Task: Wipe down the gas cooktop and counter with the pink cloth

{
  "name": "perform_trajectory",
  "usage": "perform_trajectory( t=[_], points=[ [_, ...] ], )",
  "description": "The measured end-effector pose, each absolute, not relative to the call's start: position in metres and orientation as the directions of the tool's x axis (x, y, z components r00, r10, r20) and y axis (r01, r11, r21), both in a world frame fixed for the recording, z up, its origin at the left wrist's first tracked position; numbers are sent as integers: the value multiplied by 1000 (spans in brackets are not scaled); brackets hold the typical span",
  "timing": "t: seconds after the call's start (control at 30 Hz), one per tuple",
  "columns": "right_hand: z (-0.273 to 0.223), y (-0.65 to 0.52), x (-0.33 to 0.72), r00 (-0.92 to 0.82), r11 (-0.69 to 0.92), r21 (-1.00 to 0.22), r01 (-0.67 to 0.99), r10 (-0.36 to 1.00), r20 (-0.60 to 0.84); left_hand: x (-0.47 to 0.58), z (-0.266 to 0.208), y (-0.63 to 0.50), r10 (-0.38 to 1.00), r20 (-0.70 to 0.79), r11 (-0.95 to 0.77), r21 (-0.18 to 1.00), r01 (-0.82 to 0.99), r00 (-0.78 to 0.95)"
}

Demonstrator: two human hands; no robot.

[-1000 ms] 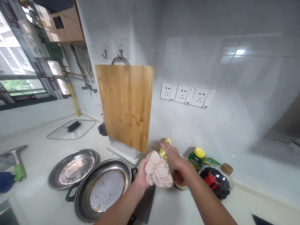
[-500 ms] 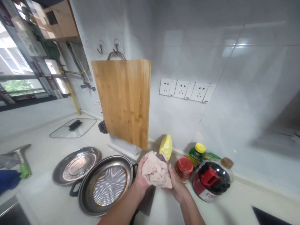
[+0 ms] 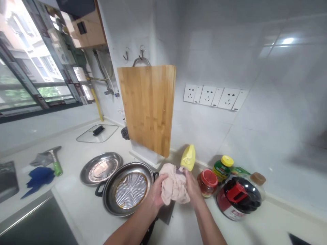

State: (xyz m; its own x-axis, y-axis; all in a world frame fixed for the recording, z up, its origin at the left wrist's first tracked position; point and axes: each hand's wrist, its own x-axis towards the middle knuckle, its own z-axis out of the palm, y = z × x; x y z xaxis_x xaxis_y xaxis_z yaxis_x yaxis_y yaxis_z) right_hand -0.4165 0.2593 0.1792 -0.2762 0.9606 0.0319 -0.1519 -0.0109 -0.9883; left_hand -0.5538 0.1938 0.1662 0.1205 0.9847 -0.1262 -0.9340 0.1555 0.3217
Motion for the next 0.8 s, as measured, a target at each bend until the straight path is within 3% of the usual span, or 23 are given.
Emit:
perform_trajectory(
  t=[0.07, 0.13, 0.23, 0.33, 0.43, 0.53, 0.67, 0.8],
  points=[
    [176, 230, -420, -322, 238, -971, 24, 921, 218, -548, 172, 189, 983, -135, 159, 311, -937, 122],
    [170, 204, -424, -376, 476, -863, 168, 840, 391, -539, 175, 183, 980, -175, 147, 314, -938, 96],
    [163, 186, -423, -396, 614, -717, 330, 779, 486, -523, 174, 172, 962, -258, 170, 304, -938, 90],
    [164, 191, -414, -351, 589, -713, 379, 805, 478, -509, 176, 161, 953, -274, 214, 311, -926, 129],
    [170, 195, -406, -298, 509, -805, 306, 854, 427, -502, 186, 149, 970, -228, 164, 387, -907, 78],
    [168, 183, -399, -257, 370, -889, 271, 917, 304, -500, 192, 128, 979, -205, 93, 436, -895, 2],
    [148, 147, -387, -360, 183, -924, 336, 931, 54, -501, 180, 88, 979, -205, 88, 434, -897, -3],
    [125, 101, -386, -374, 131, -947, 292, 927, 12, -511, 157, 58, 979, -187, 11, 438, -899, -79]
  ],
)
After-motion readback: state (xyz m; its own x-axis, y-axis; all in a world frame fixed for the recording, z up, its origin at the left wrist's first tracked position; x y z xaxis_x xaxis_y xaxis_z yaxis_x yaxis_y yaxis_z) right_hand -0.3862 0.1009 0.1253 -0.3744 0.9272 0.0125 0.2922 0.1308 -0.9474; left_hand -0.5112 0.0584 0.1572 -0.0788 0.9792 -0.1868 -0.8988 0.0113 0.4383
